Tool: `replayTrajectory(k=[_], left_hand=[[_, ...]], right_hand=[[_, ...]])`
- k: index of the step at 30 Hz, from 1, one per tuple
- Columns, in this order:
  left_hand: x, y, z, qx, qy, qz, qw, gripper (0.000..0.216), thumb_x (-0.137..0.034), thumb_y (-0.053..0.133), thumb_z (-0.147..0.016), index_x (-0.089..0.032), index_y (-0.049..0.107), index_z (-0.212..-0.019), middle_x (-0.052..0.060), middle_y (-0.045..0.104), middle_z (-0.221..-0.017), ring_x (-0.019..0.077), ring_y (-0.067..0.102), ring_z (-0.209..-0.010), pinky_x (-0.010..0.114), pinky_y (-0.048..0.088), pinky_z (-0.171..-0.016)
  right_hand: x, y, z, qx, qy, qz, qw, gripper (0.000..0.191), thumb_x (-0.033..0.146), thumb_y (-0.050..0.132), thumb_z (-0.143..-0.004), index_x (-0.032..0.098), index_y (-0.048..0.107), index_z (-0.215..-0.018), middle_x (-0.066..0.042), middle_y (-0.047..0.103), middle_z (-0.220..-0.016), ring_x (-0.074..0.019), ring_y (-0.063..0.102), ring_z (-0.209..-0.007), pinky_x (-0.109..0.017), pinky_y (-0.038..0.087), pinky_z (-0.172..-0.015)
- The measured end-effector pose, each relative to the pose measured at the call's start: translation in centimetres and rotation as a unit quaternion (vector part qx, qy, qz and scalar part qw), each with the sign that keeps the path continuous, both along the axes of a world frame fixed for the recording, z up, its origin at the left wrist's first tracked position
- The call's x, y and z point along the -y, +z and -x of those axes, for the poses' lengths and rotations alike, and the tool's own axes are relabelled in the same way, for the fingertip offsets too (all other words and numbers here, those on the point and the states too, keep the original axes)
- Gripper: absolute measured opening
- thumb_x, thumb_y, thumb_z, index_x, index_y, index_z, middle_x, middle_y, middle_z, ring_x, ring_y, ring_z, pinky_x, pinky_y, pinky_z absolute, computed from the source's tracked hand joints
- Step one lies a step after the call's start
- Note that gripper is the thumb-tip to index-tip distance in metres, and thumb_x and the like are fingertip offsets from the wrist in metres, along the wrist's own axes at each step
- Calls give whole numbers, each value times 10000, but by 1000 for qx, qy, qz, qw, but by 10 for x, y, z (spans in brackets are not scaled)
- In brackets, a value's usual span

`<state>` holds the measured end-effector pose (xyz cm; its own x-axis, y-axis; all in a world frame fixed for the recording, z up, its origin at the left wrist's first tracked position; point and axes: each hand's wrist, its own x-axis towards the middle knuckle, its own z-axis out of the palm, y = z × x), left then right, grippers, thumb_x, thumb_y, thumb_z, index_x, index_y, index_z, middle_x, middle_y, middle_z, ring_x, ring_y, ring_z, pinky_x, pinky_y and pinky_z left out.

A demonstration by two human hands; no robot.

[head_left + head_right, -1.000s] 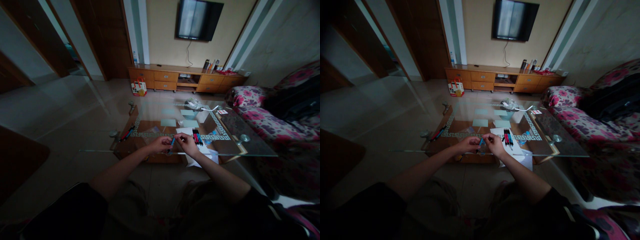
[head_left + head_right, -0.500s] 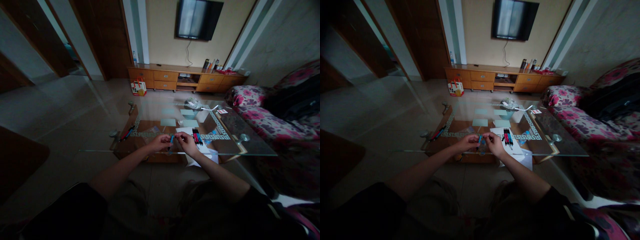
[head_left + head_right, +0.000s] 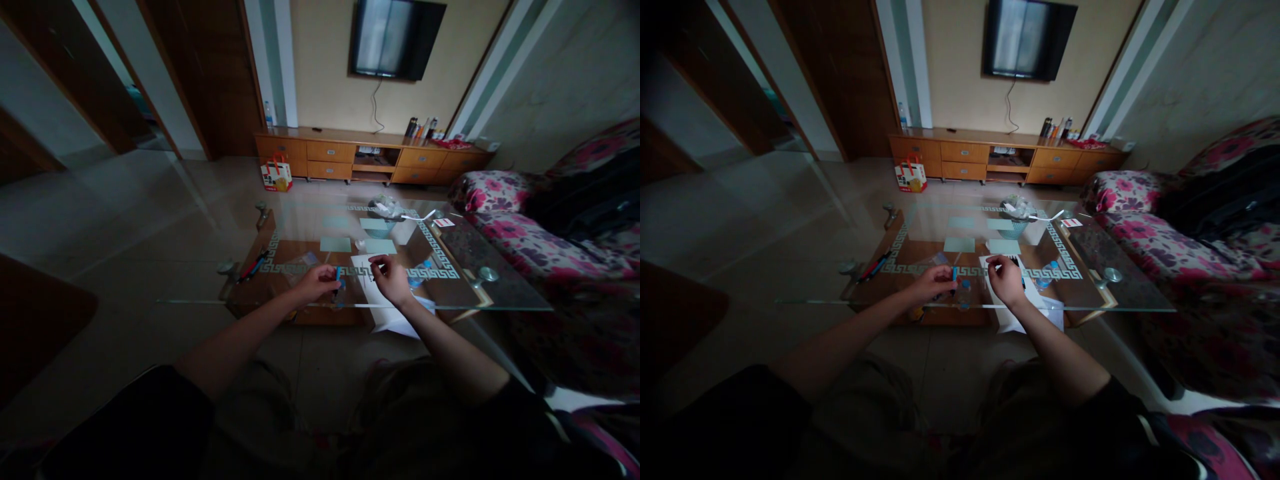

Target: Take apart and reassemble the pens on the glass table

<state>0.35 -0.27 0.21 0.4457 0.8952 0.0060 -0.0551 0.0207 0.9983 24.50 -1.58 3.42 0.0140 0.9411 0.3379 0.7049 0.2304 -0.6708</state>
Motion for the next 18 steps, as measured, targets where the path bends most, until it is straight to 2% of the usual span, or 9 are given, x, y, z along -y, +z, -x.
replayTrajectory(k=[3, 6, 12, 18], left_hand=[[2, 1, 0, -3, 0, 27, 1000, 306, -298, 794, -716, -134, 596, -882, 39, 665, -850, 130, 633, -738, 248, 521, -654], [3, 1, -1, -6, 1, 42, 999, 312, -314, 787, -726, -139, 590, -893, 46, 665, -873, 139, 640, -750, 259, 540, -638], [3, 1, -4, -6, 8, 50, 999, 333, -317, 801, -705, -139, 591, -892, 59, 674, -893, 145, 646, -757, 261, 551, -632], [3, 3, -4, -4, 8, 47, 999, 360, -333, 819, -674, -140, 593, -878, 45, 667, -864, 140, 638, -743, 251, 543, -623]], right_hand=[[-2, -9, -4, 97, 55, 45, 993, 202, 243, 538, -875, 182, 694, -989, -43, 722, -890, -144, 637, -721, -237, 462, -710], [-2, -16, -5, 189, 102, 98, 972, 200, 229, 555, -868, 191, 708, -990, -57, 724, -903, -165, 656, -818, -241, 464, -788], [5, -16, -1, 292, 86, 156, 940, 318, 281, 545, -890, 210, 672, -1173, -114, 683, -1098, -227, 650, -994, -292, 453, -889], [8, -14, 1, 319, 89, 180, 926, 273, 291, 535, -905, 214, 696, -1112, -119, 658, -1100, -229, 647, -999, -291, 457, -870]])
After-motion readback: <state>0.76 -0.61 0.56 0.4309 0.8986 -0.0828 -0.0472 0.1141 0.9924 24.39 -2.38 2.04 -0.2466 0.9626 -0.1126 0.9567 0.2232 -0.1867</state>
